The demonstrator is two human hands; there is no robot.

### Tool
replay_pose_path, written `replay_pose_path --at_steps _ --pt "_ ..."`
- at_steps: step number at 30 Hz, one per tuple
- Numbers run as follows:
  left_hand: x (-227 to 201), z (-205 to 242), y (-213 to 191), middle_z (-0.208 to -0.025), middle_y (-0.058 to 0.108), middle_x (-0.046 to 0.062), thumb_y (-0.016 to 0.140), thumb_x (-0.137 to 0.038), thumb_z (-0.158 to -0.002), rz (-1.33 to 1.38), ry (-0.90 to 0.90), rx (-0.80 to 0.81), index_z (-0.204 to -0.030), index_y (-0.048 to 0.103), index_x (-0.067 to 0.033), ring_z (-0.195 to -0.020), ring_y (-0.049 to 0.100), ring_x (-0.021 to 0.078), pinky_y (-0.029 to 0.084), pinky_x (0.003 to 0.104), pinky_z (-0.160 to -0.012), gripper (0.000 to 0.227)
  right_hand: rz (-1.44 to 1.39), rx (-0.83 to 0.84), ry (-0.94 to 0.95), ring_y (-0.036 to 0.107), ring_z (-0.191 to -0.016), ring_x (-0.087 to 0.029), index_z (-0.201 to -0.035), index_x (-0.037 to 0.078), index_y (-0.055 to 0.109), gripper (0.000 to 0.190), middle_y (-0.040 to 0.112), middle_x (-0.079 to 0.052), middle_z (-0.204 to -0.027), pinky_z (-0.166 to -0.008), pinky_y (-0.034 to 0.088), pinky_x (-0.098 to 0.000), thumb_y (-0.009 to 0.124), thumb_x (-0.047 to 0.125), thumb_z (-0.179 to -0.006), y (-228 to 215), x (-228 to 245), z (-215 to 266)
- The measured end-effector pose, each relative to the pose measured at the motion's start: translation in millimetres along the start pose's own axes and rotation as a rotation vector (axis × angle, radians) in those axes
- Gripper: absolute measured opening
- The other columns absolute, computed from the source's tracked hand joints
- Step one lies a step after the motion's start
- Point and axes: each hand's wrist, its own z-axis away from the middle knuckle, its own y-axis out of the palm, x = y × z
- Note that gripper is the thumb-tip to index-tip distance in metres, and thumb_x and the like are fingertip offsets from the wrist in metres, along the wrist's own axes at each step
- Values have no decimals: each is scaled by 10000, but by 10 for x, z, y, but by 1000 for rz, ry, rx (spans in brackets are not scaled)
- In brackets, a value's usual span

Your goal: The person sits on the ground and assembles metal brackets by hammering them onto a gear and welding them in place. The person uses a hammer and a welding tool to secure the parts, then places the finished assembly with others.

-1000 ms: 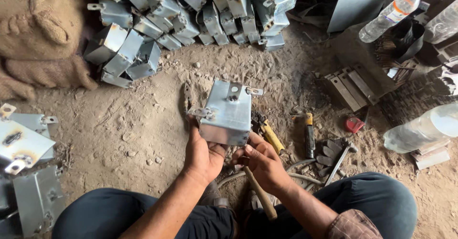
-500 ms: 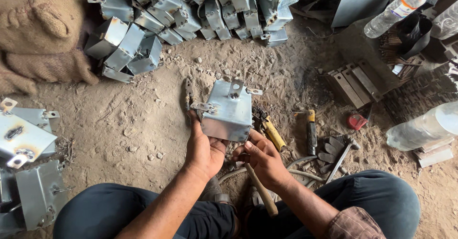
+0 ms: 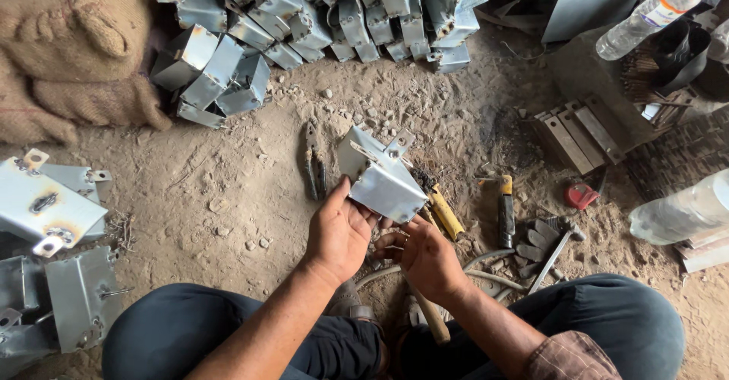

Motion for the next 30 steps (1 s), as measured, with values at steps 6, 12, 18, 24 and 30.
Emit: replay_pose_path --at_steps 6,12,18,24,30 --pt "25 -20 -83 -1156 671 96 451 -392 -1071 -16 8 -4 -1285 570 -47 -1024 628 211 522 403 -842 423 2 -53 25 643 -993 -251 -1310 73 524 388 624 -67 -1139 -918 523 -518 339 232 -1009 -95 -89 -27" --pt "120 -140 -277 -1150 694 102 478 -324 -963 -22 6 -207 -1202 599 -30 -1085 629 193 485 387 -981 397 297 -74 163 725 -1020 -346 -1284 -17 546 358 722 -162 -1091 -888 580 -551 460 180 -998 -274 -53 -126" --pt "355 -380 -829 -1093 655 77 576 -233 -942 -138 79 -385 -1102 606 -33 -1050 611 203 466 359 -971 258 1843 255 172 678 -1065 -308 -1317 89 645 396 701 -140 -1213 -891 554 -468 626 341 -1012 -586 373 -277" --pt "600 -666 -1512 -1012 609 62 569 -210 -977 -398 123 -308 -1060 644 -10 -925 523 170 414 324 -836 229 1395 -651 318 726 -908 -172 -1260 153 719 319 747 -57 -1134 -788 635 -360 524 229 -1019 -1378 1046 -883" --pt "740 -743 -1846 -911 668 70 512 -172 -900 -764 243 -277 -858 685 -14 -909 602 160 486 298 -847 238 1594 -1121 273 661 -1153 -382 -1215 35 704 552 693 -234 -1227 -985 540 -468 613 499 -930 -2937 1045 -1038"
